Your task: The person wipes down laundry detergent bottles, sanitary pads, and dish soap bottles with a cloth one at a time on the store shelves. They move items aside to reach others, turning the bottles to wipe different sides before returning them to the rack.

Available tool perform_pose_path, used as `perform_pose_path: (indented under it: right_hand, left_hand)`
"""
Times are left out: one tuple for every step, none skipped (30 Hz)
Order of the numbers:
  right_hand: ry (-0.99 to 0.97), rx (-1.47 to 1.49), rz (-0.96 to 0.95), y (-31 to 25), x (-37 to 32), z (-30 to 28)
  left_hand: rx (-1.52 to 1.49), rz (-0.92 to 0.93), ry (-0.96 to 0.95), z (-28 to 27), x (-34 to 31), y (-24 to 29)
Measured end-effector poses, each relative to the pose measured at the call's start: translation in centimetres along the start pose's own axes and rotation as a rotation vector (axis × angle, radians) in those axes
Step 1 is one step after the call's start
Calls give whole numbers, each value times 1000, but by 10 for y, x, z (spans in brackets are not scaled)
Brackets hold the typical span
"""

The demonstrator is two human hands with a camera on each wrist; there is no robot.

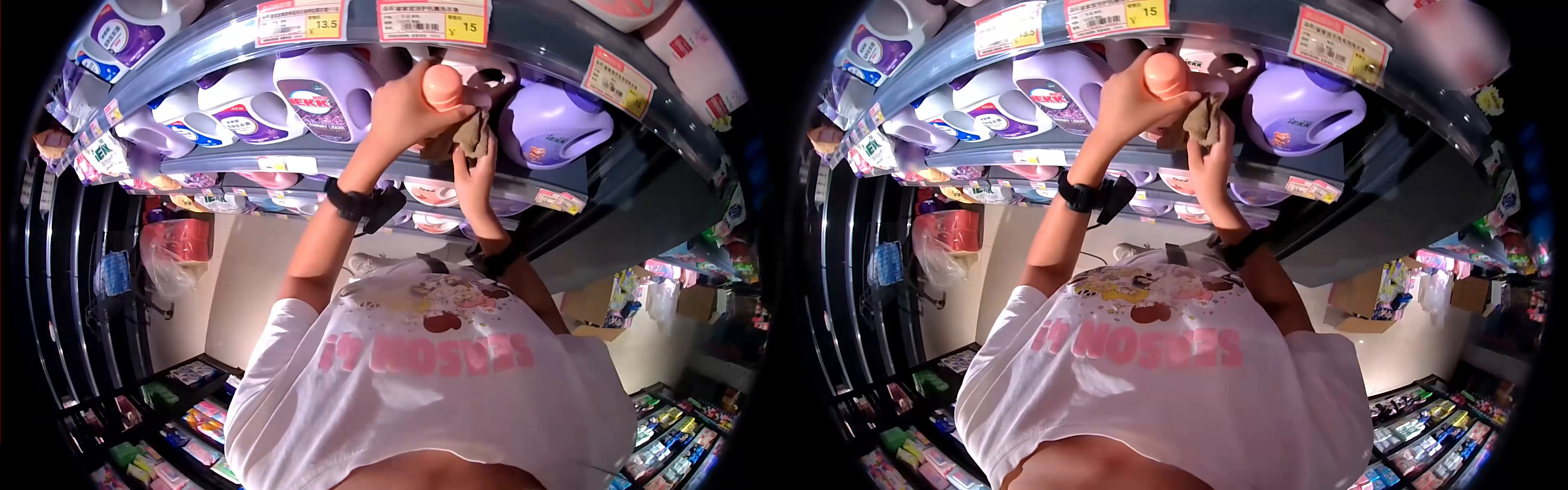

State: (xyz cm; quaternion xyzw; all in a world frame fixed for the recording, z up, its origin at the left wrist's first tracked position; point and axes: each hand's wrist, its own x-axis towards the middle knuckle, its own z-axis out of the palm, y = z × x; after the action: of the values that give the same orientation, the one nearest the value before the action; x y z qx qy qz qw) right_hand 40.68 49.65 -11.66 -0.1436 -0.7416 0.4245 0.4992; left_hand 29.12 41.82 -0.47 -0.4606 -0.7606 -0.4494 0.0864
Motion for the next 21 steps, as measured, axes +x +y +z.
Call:
perform_pose_path:
  right_hand:
    - [1,-75,-96,3,-1,-2]
    - [-5,-29,-122,5,-2,-2]
    - [-49,-92,-184,6,-1,-3]
    - [-96,-157,-249,4,5,-5]
    - [-108,-210,-365,1,12,-3]
    - [-139,-300,-453,-8,21,-4]
    - [-132,-320,-474,-8,26,-3]
    - [-128,-337,-498,-8,30,0]
    - [-146,-292,-494,-2,29,2]
    - [-170,-306,-496,-1,27,2]
    - [-237,-323,-480,4,21,1]
    - [-303,-341,-464,7,15,1]
    - [-383,-441,-498,0,9,3]
    - [-438,-414,-470,5,1,5]
    - [-436,-359,-431,7,-2,7]
    - [-426,-306,-389,3,-4,11]
    - [-398,-328,-402,-2,-1,11]
    - [-366,-354,-411,-17,6,11]
    - [-309,-345,-415,-21,11,15]
    - [-263,-314,-453,-28,17,18]
    - [-278,-345,-450,-33,23,21]
  left_hand:
    - [31,-8,-40,2,6,-1]
    - [98,-41,-112,2,12,-1]
    - [131,-43,-111,8,17,-10]
    - [162,-48,-107,14,22,-19]
    - [140,-63,-134,18,26,-29]
    - [116,-82,-161,19,27,-33]
    - [61,-100,-136,16,24,-27]
    - [63,-133,-145,13,23,-21]
    - [34,-119,-118,12,23,-21]
    - [6,-107,-88,9,21,-18]
    - [11,-134,-96,6,20,-13]
    - [38,-173,-112,2,21,-6]
    - [12,-187,-134,5,21,-7]
    - [-9,-194,-166,6,22,-11]
    - [-92,-149,-141,11,21,-19]
    - [-221,-83,-102,15,22,-25]
    - [-230,-82,-122,21,23,-29]
    - [-242,-78,-147,21,23,-25]
    - [-252,-64,-125,22,23,-27]
    - [-266,-52,-104,23,23,-29]
    - [-338,-55,-129,20,22,-30]
